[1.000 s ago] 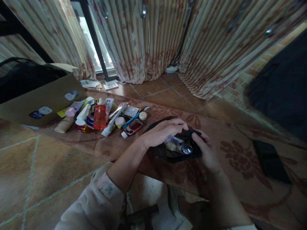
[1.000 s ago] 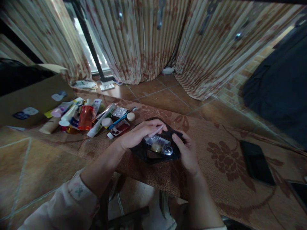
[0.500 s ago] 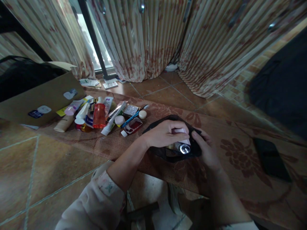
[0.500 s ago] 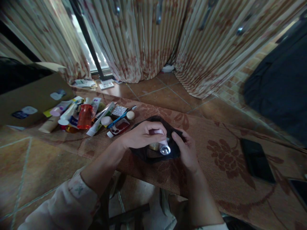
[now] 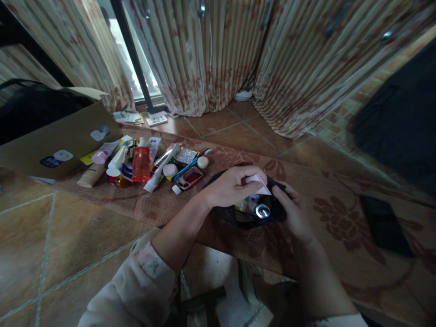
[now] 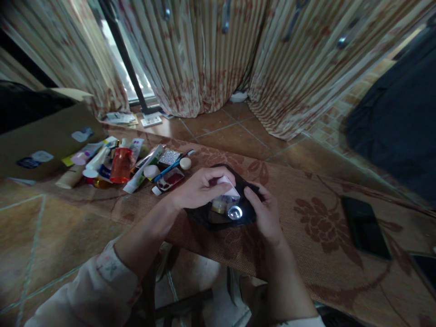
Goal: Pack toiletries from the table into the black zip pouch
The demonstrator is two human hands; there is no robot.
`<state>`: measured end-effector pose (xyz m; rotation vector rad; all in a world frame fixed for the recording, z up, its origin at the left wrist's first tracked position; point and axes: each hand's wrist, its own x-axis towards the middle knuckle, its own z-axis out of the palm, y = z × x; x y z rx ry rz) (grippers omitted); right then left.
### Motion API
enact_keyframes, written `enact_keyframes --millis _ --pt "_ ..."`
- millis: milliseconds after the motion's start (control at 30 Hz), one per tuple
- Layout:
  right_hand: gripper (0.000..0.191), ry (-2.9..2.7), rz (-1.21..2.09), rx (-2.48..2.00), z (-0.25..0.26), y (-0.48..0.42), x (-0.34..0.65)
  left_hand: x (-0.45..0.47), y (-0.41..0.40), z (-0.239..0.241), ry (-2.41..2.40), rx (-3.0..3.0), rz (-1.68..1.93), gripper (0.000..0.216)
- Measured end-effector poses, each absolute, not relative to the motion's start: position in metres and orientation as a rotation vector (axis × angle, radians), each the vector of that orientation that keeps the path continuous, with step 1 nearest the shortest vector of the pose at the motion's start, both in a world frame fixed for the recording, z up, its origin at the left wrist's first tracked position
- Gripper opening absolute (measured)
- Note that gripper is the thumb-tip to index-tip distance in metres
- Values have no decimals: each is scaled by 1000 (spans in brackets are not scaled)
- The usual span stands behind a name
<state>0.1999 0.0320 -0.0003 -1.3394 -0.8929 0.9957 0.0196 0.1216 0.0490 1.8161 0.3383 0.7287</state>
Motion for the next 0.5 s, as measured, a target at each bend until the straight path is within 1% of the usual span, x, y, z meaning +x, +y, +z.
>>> enact_keyframes --millis 500 --pt "26 -918 988 -1342 2 32 199 19 121 50 338 1819 723 12"
